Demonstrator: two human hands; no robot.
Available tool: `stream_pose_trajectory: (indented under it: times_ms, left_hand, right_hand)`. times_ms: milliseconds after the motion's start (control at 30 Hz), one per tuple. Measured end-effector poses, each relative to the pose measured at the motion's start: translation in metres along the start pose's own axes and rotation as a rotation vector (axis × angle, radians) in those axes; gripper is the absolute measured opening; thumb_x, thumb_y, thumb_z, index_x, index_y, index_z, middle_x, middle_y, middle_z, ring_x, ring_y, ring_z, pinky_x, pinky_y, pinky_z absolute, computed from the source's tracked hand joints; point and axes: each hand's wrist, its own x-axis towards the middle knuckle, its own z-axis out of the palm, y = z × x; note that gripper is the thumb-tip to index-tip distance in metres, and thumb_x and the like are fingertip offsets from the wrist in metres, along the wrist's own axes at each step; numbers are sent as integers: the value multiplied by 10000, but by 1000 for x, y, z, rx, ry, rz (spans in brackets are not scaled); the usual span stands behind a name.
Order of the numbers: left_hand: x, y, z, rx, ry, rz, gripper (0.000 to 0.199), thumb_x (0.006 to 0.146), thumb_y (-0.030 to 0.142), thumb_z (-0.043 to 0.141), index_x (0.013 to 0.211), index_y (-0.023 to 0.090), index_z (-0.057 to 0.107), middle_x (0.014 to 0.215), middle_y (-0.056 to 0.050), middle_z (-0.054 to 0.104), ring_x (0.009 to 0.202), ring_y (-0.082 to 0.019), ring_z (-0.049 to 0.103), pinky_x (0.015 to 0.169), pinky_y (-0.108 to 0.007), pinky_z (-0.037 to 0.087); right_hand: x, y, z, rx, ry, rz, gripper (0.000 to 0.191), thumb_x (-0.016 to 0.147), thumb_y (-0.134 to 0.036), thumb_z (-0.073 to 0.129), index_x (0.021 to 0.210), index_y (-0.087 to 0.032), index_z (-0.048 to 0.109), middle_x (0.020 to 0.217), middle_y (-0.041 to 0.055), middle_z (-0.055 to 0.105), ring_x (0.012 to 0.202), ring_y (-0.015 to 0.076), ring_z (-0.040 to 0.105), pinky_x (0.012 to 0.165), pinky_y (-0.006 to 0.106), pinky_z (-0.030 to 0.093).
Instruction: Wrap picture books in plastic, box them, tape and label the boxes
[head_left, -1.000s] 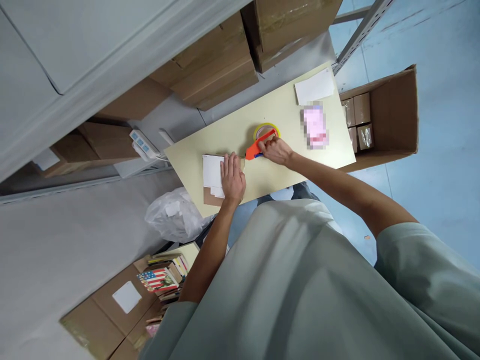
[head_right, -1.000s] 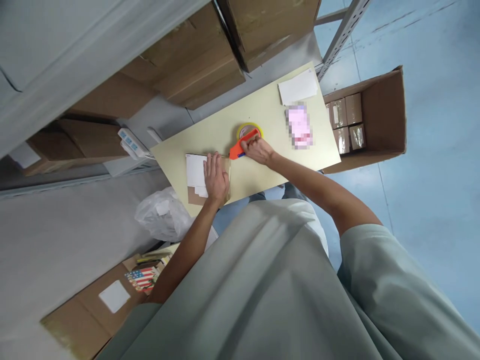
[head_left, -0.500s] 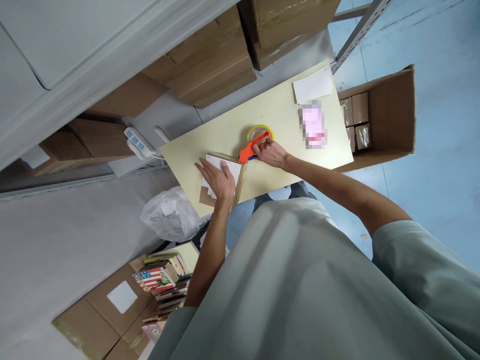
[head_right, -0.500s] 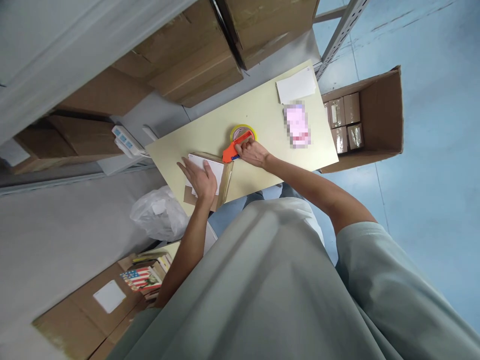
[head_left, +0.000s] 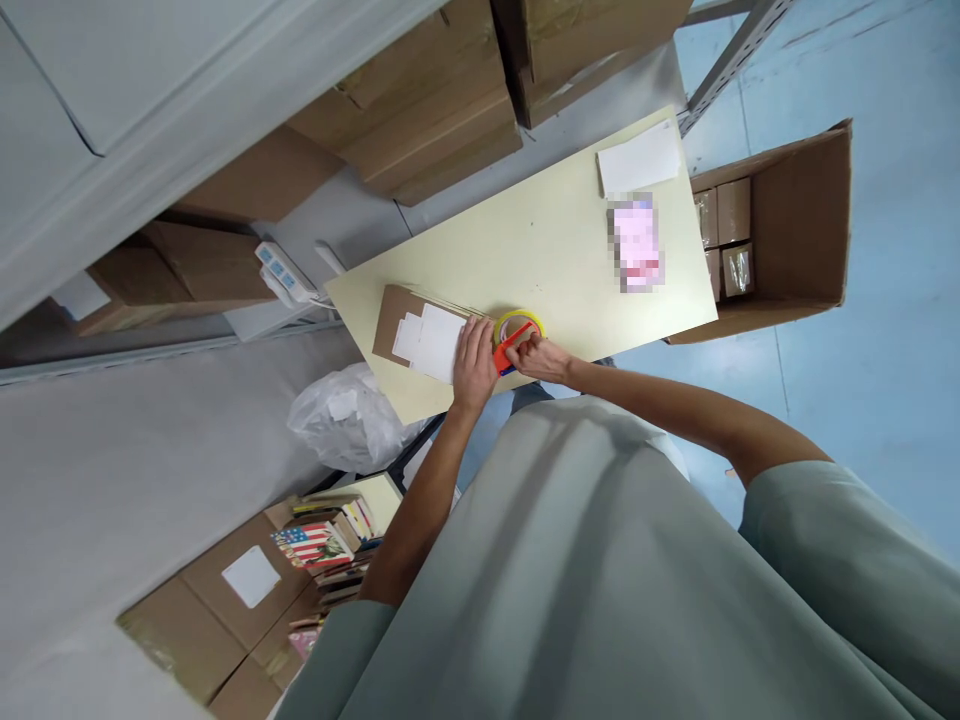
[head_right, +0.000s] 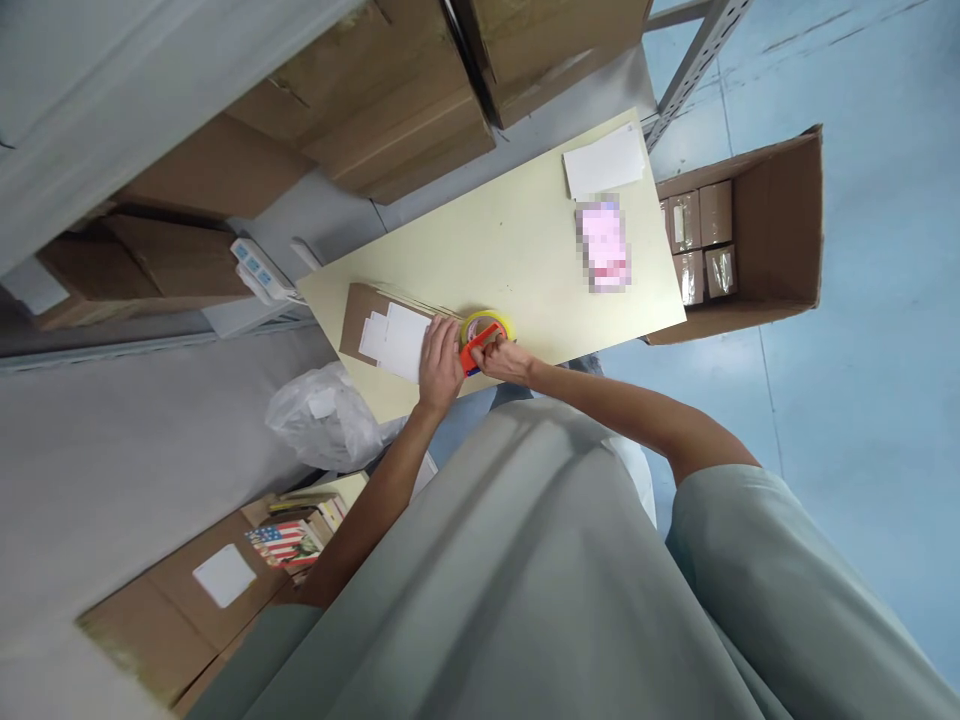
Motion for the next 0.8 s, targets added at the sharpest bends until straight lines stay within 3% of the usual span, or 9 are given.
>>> stream_pose_trajectory:
  times_ms: [133, 300, 433, 633, 800]
  left_hand:
    - [0, -7, 3, -2, 17, -23, 632, 1164, 399, 205, 1561, 97, 593, 1618, -225, 604, 1680, -289, 364, 1410, -550, 266]
    - [-1, -5, 6, -57, 2, -35, 575, 1153, 353, 264, 1570, 125, 587, 1636, -223, 586, 1677, -286, 371, 1418, -558, 240]
    - [-2, -2, 6, -37, 4, -40, 591, 1144, 320, 234, 1570, 100, 578, 1637, -227, 584, 1683, -284, 357, 1420, -566, 232]
    - [0, -4, 8, -22, 52, -13, 592, 1154, 334, 226, 1565, 92, 576, 1645, -230, 575, 1689, -270, 344, 1418, -536, 240]
    - [4, -9, 11, -15, 101, -17, 576, 1141, 311, 263, 1579, 94, 568, 1639, -237, 579, 1688, -282, 346, 1411, -558, 254]
  right_hand:
    - [-10, 18, 4, 16, -3, 23, 373, 1034, 30, 331, 1324, -16, 561, 986, 221, 813, 844, 274, 775, 874, 415, 485]
    - [-34, 78, -2, -117, -39, 205, 422, 1065, -10, 280, 1429, 44, 486, 1050, 248, 801, 909, 309, 773, 887, 420, 451]
    - [-26, 107, -14, -131, -17, 278, 394, 1126, -130, 282, 1414, 23, 502, 1028, 245, 796, 890, 323, 762, 863, 414, 441]
    - [23, 81, -30, -31, 18, 299, 406, 1089, -72, 310, 1408, 32, 537, 1080, 260, 805, 950, 310, 765, 903, 420, 470]
    - [39, 63, -40, 15, -7, 324, 455, 1028, -20, 317, 1362, 56, 616, 1081, 291, 788, 934, 335, 780, 862, 456, 507]
